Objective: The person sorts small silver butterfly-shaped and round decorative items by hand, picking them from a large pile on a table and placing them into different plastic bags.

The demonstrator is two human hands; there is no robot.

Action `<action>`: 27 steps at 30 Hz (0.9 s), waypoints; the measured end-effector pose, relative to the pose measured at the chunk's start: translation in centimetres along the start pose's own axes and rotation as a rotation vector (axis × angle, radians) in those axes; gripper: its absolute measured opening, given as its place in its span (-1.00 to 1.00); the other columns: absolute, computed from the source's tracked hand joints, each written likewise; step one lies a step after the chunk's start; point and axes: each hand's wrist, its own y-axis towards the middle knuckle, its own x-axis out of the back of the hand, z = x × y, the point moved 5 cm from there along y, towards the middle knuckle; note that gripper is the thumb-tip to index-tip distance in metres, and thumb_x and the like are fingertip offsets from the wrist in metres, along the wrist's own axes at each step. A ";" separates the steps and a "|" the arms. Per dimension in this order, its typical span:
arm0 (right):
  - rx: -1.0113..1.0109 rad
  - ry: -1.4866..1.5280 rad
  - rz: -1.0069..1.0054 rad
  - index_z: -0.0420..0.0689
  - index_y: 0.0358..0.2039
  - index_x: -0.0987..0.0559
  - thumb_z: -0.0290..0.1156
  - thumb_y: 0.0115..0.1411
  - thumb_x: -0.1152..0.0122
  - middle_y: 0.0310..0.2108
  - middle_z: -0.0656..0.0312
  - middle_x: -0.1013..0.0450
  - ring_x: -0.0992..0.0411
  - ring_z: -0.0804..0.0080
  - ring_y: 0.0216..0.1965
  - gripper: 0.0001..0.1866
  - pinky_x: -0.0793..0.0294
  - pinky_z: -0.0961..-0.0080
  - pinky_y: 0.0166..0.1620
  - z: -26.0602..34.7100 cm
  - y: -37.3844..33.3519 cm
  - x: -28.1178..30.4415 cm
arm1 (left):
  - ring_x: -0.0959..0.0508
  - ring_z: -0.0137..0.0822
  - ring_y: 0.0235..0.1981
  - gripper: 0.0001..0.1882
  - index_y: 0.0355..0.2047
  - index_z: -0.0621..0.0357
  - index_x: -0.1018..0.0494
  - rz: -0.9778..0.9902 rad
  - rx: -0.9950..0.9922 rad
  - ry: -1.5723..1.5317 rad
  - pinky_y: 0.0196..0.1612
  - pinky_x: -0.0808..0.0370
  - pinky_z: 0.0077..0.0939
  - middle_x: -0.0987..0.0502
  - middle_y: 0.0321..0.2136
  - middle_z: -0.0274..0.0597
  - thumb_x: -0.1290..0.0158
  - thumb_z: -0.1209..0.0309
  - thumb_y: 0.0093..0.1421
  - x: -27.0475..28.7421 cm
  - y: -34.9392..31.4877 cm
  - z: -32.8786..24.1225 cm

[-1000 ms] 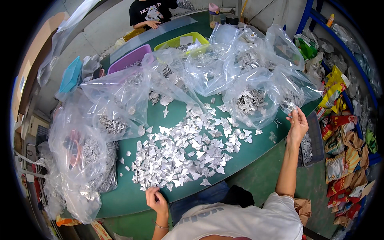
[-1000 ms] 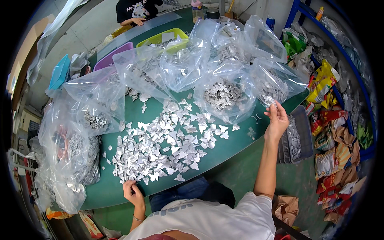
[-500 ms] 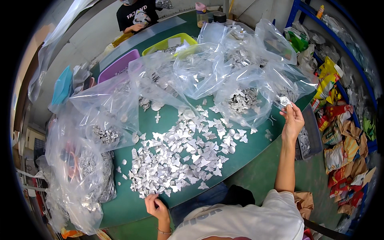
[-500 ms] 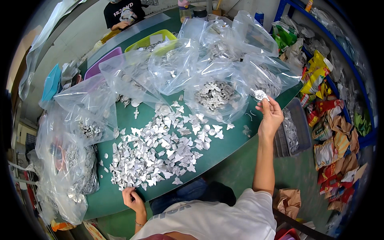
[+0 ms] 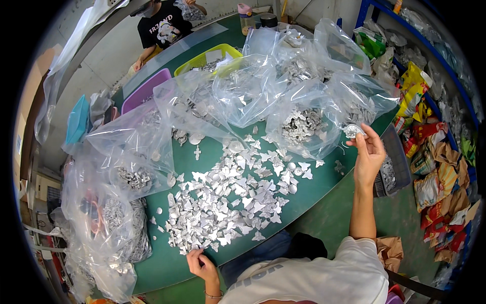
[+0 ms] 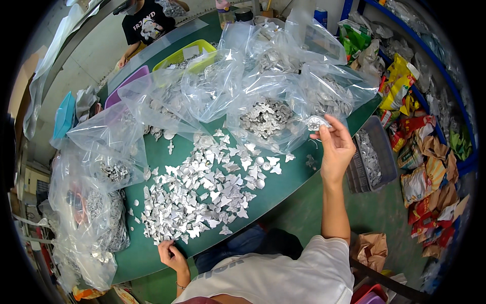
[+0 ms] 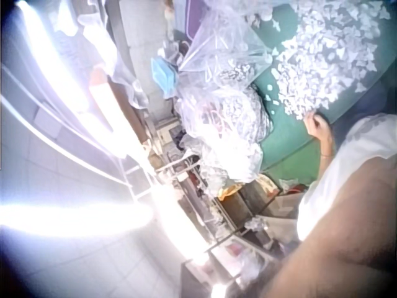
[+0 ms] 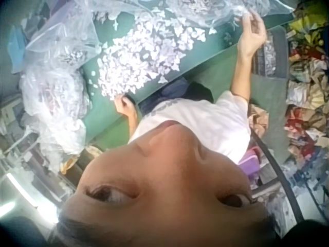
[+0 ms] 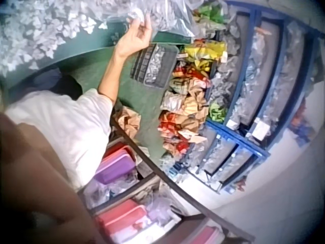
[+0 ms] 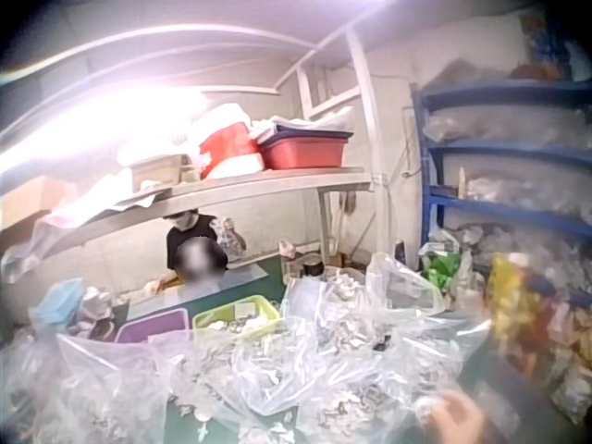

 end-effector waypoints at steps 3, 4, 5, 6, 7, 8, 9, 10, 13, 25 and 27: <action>0.050 -0.039 0.102 -0.34 -0.20 -0.46 -0.60 0.12 -0.06 -0.37 0.20 -0.37 -0.39 0.57 -0.41 -0.79 -0.51 0.59 -0.34 0.8 -0.6 -0.9 | -0.40 -0.24 -0.50 -0.81 -0.48 0.32 -0.43 -0.004 -0.010 -0.007 -0.55 -0.27 -0.54 -0.40 -0.47 -0.06 0.14 0.76 -0.06 0.0 0.0 0.0; 0.059 -0.022 0.121 -0.35 -0.21 -0.47 -0.60 0.12 -0.05 -0.36 0.20 -0.37 -0.38 0.57 -0.40 -0.80 -0.51 0.59 -0.34 1.0 -0.7 -1.4 | -0.40 -0.24 -0.50 -0.81 -0.47 0.32 -0.43 -0.002 -0.005 -0.008 -0.55 -0.27 -0.54 -0.41 -0.47 -0.06 0.14 0.76 -0.06 0.0 0.1 -0.1; 0.068 -0.004 0.140 -0.35 -0.21 -0.47 -0.61 0.13 -0.05 -0.35 0.20 -0.36 -0.38 0.58 -0.39 -0.80 -0.51 0.59 -0.34 1.2 -0.8 -1.7 | -0.40 -0.24 -0.50 -0.81 -0.47 0.32 -0.43 -0.001 0.001 -0.009 -0.55 -0.27 -0.54 -0.41 -0.47 -0.06 0.14 0.76 -0.06 0.0 0.1 -0.2; 0.066 -0.011 0.177 -0.36 -0.21 -0.47 -0.63 0.13 -0.02 -0.32 0.20 -0.34 -0.36 0.59 -0.38 -0.80 -0.50 0.59 -0.33 1.2 -0.8 -2.0 | -0.40 -0.24 -0.50 -0.81 -0.47 0.32 -0.43 -0.004 -0.005 -0.012 -0.55 -0.27 -0.54 -0.41 -0.48 -0.06 0.14 0.76 -0.06 0.0 0.1 -0.2; 0.063 0.003 0.183 -0.36 -0.21 -0.47 -0.62 0.12 -0.03 -0.33 0.20 -0.34 -0.37 0.57 -0.39 -0.80 -0.50 0.60 -0.33 1.3 -0.9 -2.1 | -0.40 -0.24 -0.50 -0.81 -0.47 0.32 -0.43 -0.008 -0.012 -0.014 -0.54 -0.27 -0.54 -0.41 -0.48 -0.06 0.15 0.76 -0.06 0.0 0.1 -0.1; 0.059 0.017 0.188 -0.36 -0.21 -0.47 -0.62 0.12 -0.04 -0.34 0.20 -0.35 -0.38 0.56 -0.40 -0.80 -0.49 0.60 -0.34 1.4 -0.9 -2.4 | -0.40 -0.24 -0.50 -0.81 -0.47 0.32 -0.43 -0.011 -0.018 -0.016 -0.54 -0.28 -0.54 -0.40 -0.48 -0.06 0.15 0.76 -0.06 0.0 0.1 -0.1; 0.052 0.027 0.190 -0.37 -0.21 -0.47 -0.62 0.12 -0.05 -0.35 0.21 -0.35 -0.39 0.55 -0.41 -0.79 -0.48 0.61 -0.34 1.4 -1.0 -2.4 | -0.40 -0.23 -0.49 -0.80 -0.47 0.32 -0.43 -0.006 -0.012 -0.003 -0.54 -0.28 -0.53 -0.40 -0.48 -0.06 0.15 0.76 -0.06 0.0 0.0 -0.1; 0.029 0.049 0.196 -0.37 -0.20 -0.48 -0.62 0.11 -0.07 -0.36 0.21 -0.35 -0.40 0.53 -0.42 -0.79 -0.48 0.61 -0.34 1.2 -1.1 -2.5 | -0.41 -0.23 -0.49 -0.80 -0.47 0.32 -0.43 0.000 -0.006 0.010 -0.54 -0.28 -0.53 -0.40 -0.48 -0.06 0.15 0.76 -0.06 0.0 0.0 -0.1; -0.009 0.090 0.204 -0.37 -0.20 -0.48 -0.61 0.09 -0.11 -0.38 0.20 -0.36 -0.42 0.49 -0.45 -0.77 -0.46 0.63 -0.36 0.9 -1.3 -2.4 | -0.41 -0.21 -0.48 -0.79 -0.48 0.33 -0.43 0.004 0.003 0.012 -0.51 -0.30 -0.50 -0.40 -0.48 -0.05 0.16 0.78 -0.07 -0.2 0.1 -0.3; 0.063 0.101 0.214 -0.38 -0.23 -0.50 -0.69 0.05 -0.12 -0.40 0.19 -0.38 -0.43 0.49 -0.43 -0.77 -0.47 0.65 -0.35 0.7 -1.6 -1.4 | -0.41 -0.15 -0.48 -0.78 -0.50 0.35 -0.42 -0.031 -0.067 0.004 -0.42 -0.36 -0.42 -0.40 -0.50 -0.03 0.19 0.80 -0.11 -0.3 0.0 0.1; 0.080 0.001 0.086 -0.36 -0.23 -0.51 -0.69 0.05 -0.11 -0.40 0.19 -0.39 -0.42 0.52 -0.43 -0.78 -0.47 0.66 -0.37 0.1 -0.5 -0.1 | -0.41 -0.15 -0.48 -0.78 -0.51 0.35 -0.42 -0.034 -0.068 0.001 -0.42 -0.36 -0.41 -0.40 -0.50 -0.03 0.19 0.80 -0.11 -0.3 -0.1 0.2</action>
